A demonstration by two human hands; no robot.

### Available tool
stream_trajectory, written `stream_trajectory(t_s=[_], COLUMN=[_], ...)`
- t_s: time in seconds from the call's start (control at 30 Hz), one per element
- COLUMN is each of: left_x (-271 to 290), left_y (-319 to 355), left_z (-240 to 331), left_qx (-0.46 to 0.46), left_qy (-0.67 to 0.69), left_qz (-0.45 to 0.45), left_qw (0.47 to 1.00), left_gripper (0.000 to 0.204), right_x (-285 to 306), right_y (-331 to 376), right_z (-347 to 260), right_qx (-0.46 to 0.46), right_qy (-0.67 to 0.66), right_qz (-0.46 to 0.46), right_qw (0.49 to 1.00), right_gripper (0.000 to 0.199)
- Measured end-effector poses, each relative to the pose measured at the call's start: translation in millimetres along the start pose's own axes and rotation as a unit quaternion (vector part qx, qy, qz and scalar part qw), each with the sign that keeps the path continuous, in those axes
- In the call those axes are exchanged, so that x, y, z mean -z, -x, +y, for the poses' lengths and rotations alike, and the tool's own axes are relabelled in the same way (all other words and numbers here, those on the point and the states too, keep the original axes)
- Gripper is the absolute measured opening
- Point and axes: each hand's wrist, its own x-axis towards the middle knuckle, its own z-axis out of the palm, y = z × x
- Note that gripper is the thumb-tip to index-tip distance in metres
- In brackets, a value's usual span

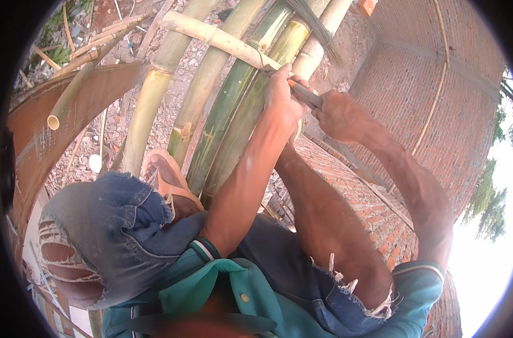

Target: The person secures bamboo poles together using wire and a metal tool. They wrap the wire around the poles and tighten it repeatedly to fasten the structure.

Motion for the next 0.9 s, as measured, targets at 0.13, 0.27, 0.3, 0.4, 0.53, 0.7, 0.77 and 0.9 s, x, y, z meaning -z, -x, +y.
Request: stream_trajectory(t_s=[0.13,0.27,0.3,0.4,0.53,0.7,0.77,0.9], left_x=[17.6,17.1,12.1,-3.0,0.8,21.6,22.4,16.8], left_y=[0.1,0.6,0.7,0.9,8.8,18.5,18.0,17.8], left_z=[5.3,10.8,7.8,-2.3,0.0,22.1,26.7,24.8], left_qx=[0.026,0.044,0.016,-0.052,-0.069,0.014,0.072,0.089], left_qy=[0.064,0.172,0.145,0.054,-0.016,-0.054,0.029,0.022], left_qz=[-0.081,-0.159,-0.120,-0.002,0.038,-0.032,-0.110,-0.121], left_qw=[0.994,0.971,0.982,0.997,0.997,0.998,0.991,0.988], left_gripper=[0.033,0.026,0.026,0.024,0.019,0.030,0.035,0.040], right_x=[-4.0,3.9,7.0,-5.6,-34.4,-42.2,-42.6,-43.3], right_y=[-0.2,7.0,9.5,18.4,13.1,3.2,3.9,10.6], right_z=[-7.0,-23.1,-26.9,-38.8,-27.4,1.8,1.7,-9.7], right_qx=[-0.157,-0.139,-0.131,0.076,0.049,-0.080,-0.072,-0.109], right_qy=[-0.638,-0.456,-0.223,0.180,0.096,-0.702,-0.763,-0.592], right_qz=[-0.199,-0.170,-0.085,0.190,0.143,-0.148,-0.207,-0.143], right_qw=[0.727,0.863,0.962,0.962,0.984,0.691,0.609,0.786], right_gripper=[0.021,0.030,0.038,0.045,0.036,0.036,0.035,0.044])
